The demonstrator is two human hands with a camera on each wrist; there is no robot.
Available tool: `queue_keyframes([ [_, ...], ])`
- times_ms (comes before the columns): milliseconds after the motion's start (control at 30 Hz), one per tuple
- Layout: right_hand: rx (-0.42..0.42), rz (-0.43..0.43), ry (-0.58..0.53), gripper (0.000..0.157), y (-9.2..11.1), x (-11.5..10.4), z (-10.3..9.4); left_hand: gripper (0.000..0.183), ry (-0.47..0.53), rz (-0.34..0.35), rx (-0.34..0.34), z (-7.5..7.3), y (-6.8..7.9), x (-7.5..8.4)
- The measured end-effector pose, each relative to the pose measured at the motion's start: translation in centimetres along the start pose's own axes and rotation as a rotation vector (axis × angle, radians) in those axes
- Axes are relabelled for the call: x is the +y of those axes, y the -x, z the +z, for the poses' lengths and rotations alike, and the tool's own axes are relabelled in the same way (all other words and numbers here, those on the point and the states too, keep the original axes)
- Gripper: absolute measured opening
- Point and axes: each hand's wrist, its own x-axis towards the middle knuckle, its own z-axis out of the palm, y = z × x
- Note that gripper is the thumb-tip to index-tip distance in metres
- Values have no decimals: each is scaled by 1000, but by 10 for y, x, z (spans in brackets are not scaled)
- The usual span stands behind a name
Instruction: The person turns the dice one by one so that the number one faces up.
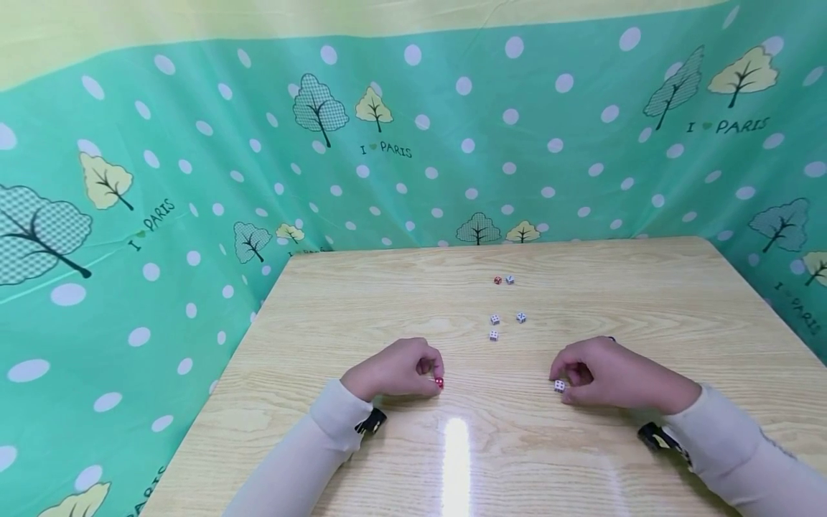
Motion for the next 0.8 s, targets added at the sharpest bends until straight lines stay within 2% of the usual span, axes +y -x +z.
queue_keyframes([
  [300,131,-29,312,20,0,-23,5,14,-3,6,7,0,-1,0],
  [500,142,-75,368,23,2,-27,6,14,-3,6,0,0,0,0],
  [800,142,-94,398,26,3,-30,8,14,1,7,0,0,1,1],
])
